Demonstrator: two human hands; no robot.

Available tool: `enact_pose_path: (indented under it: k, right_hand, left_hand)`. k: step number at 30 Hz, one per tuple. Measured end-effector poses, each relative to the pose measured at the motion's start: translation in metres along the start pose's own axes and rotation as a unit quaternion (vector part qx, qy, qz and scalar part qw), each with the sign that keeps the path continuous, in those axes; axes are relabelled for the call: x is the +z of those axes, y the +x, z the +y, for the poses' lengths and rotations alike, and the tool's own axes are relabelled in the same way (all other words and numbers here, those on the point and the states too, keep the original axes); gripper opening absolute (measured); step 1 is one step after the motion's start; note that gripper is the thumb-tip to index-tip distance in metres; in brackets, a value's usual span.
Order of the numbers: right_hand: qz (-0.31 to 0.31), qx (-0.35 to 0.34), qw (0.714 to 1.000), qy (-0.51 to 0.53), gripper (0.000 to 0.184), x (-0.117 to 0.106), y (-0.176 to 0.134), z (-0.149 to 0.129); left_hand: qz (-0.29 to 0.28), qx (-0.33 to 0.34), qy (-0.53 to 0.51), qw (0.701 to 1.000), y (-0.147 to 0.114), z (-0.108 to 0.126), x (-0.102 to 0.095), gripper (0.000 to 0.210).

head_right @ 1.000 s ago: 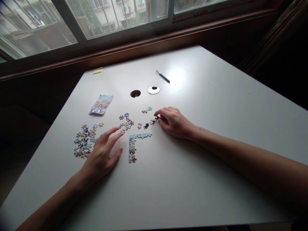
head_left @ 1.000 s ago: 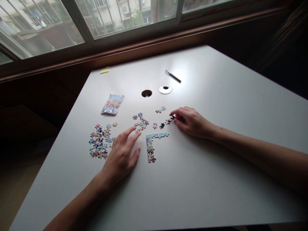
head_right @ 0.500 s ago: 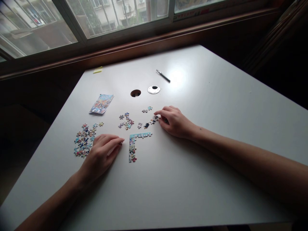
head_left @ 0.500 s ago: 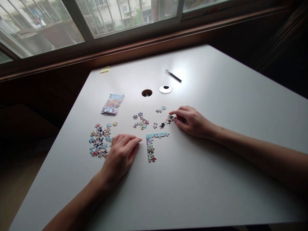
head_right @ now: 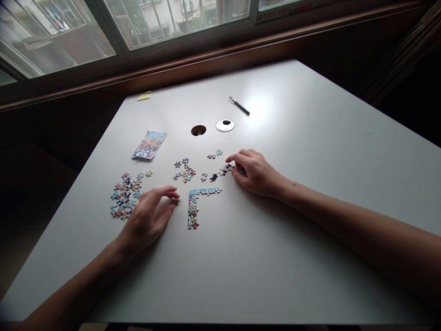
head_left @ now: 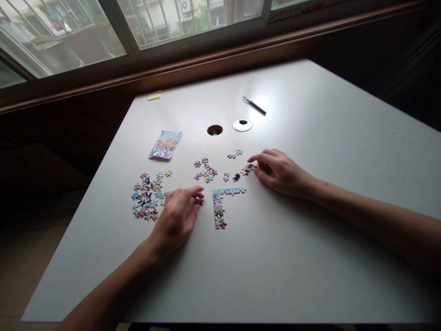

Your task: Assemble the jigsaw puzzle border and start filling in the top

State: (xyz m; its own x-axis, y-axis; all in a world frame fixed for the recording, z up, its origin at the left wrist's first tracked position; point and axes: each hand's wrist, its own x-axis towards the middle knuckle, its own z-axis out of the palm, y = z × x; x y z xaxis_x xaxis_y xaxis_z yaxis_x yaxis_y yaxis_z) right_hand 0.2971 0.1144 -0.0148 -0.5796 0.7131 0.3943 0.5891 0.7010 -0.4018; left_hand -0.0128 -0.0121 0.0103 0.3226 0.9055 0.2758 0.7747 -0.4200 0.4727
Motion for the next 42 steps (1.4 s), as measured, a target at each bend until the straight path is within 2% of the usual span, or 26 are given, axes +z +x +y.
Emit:
enact_pose_path:
  k: [3,7,15,19,24,27,31,37,42]
  right_hand:
    - [0.002,0.000,1.000,0.002,0.025,-0.001,0.001,-0.001]
    - [0.000,0.000,1.000,0.004,0.025,-0.002,0.002,-0.002]
    - [0.000,-0.003,1.000,-0.003,0.024,-0.002,0.003,-0.004]
    - [-0.005,0.000,1.000,-0.001,0.024,-0.002,0.002,-0.003]
    - [-0.008,0.009,1.000,-0.001,0.024,-0.001,0.002,-0.002]
    - [-0.009,0.012,1.000,-0.002,0.025,-0.002,0.003,-0.004]
    - [-0.009,0.016,1.000,-0.001,0.025,-0.003,0.003,-0.006]
    - [-0.007,0.014,1.000,-0.001,0.023,-0.002,0.003,-0.007]
    - [-0.003,0.013,1.000,-0.001,0.023,-0.002,0.003,-0.007]
  left_hand:
    - [0.019,-0.016,0.053,0.998,0.000,0.002,-0.004,0.031]
    - [0.005,-0.043,0.118,0.992,0.001,0.004,-0.009,0.015]
    - [-0.028,-0.048,0.021,0.998,0.004,0.002,-0.010,0.009]
    - [-0.035,0.010,-0.064,0.997,0.005,0.005,-0.012,0.014]
    - [-0.114,0.115,-0.173,0.972,-0.001,0.010,-0.008,0.018]
    - [-0.117,0.127,-0.212,0.962,-0.007,0.013,0.000,0.017]
    - [-0.102,0.156,-0.167,0.968,-0.010,0.016,0.005,0.014]
    - [-0.057,0.167,-0.083,0.981,-0.005,0.016,-0.002,0.012]
    - [-0.060,0.170,0.009,0.984,-0.006,0.014,-0.005,0.017]
